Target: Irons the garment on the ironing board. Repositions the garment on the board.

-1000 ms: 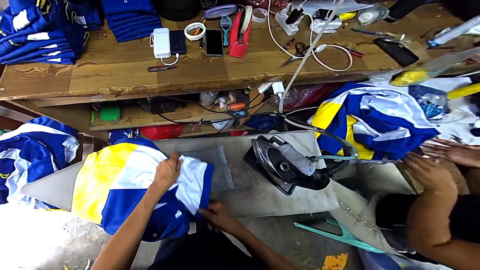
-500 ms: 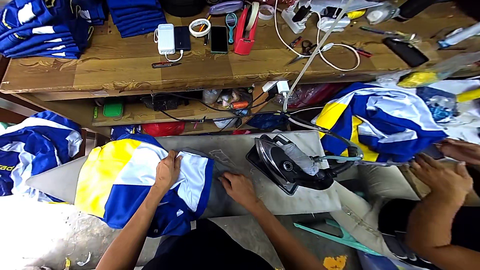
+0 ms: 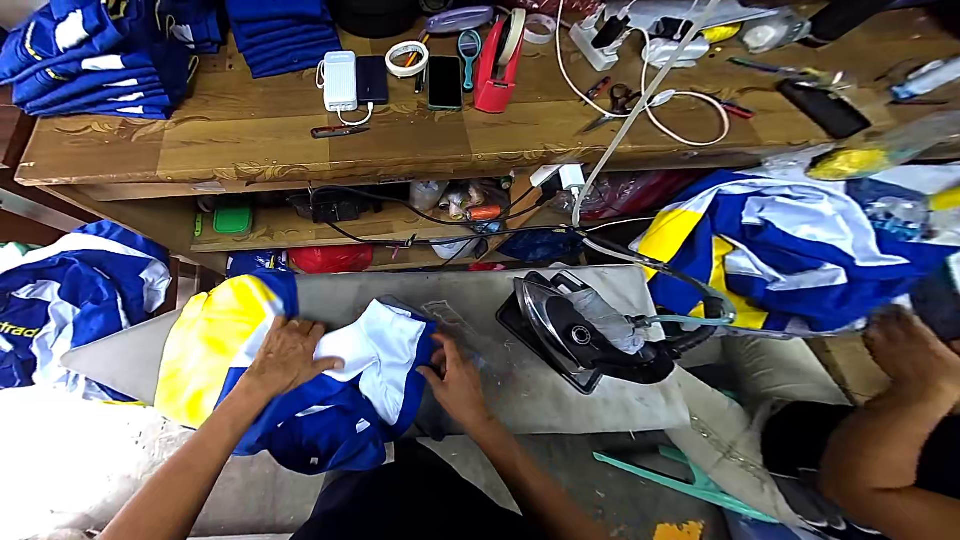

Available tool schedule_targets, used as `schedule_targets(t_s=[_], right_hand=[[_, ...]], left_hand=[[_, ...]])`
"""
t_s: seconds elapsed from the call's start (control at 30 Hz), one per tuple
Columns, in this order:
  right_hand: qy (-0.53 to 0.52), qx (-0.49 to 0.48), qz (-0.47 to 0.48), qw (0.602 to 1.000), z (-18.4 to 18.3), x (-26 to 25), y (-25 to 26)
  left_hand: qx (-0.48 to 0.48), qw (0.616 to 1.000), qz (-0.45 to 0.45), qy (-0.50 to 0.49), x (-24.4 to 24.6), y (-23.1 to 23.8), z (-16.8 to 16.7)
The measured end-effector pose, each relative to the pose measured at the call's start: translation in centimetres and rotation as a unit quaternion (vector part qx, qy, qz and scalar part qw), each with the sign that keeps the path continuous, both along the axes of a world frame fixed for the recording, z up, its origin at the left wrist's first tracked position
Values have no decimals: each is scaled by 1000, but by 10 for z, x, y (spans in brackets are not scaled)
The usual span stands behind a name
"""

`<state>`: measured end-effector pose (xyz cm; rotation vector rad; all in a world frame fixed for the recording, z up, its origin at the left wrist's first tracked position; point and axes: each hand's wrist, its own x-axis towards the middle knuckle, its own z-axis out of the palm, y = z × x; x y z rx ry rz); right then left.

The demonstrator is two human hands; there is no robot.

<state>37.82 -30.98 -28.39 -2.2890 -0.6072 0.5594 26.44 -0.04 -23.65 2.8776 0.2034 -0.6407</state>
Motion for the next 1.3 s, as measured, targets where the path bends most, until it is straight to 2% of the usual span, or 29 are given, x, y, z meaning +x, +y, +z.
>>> schedule_targets(t_s=[0.1, 0.17, 0.2, 0.3, 0.4, 0.5, 0.67, 0.77, 0.9, 1.0, 1.07, 1.13, 1.23, 1.3], right_hand=[[7, -10, 3, 1000, 2, -7, -5], [25, -33, 14, 999, 7, -13, -10], [42, -47, 20, 998, 11, -14, -12], [86, -59, 26, 994, 16, -2, -15], [5, 15, 32, 999, 18, 20, -12], [-89, 74, 80, 990, 7, 41, -5], [-75, 103, 89, 988, -7, 39, -18], [-44, 146, 85, 985, -7, 34, -29], [51, 215, 60, 973, 1, 34, -36], [181, 307, 20, 934, 4, 35, -41], [226, 320, -11, 920, 6, 37, -42], [230, 278, -55, 931, 11, 40, -34], [178, 176, -111, 962, 13, 49, -18], [157, 127, -119, 972, 8, 51, -13]], left_hand=[[-20, 978, 37, 202, -3, -12, 25], [-67, 968, 84, 227, 4, -5, 26], [-93, 968, 112, 203, 10, -2, 25], [-202, 965, 161, 37, 27, -7, 8], [-310, 930, 198, -29, 44, -28, -10], [-329, 919, 212, -56, 50, -48, -16], [-340, 917, 161, -130, 43, -68, -15], [-344, 915, 163, -136, 39, -73, -12], [-419, 876, 185, -151, 41, -72, -10], [-474, 841, 220, -143, 46, -70, -8], [-485, 831, 233, -139, 52, -68, -10], [-428, 863, 231, -135, 62, -71, -14], [-275, 932, 220, -89, 79, -82, -14], [-200, 955, 208, -74, 85, -88, -16]])
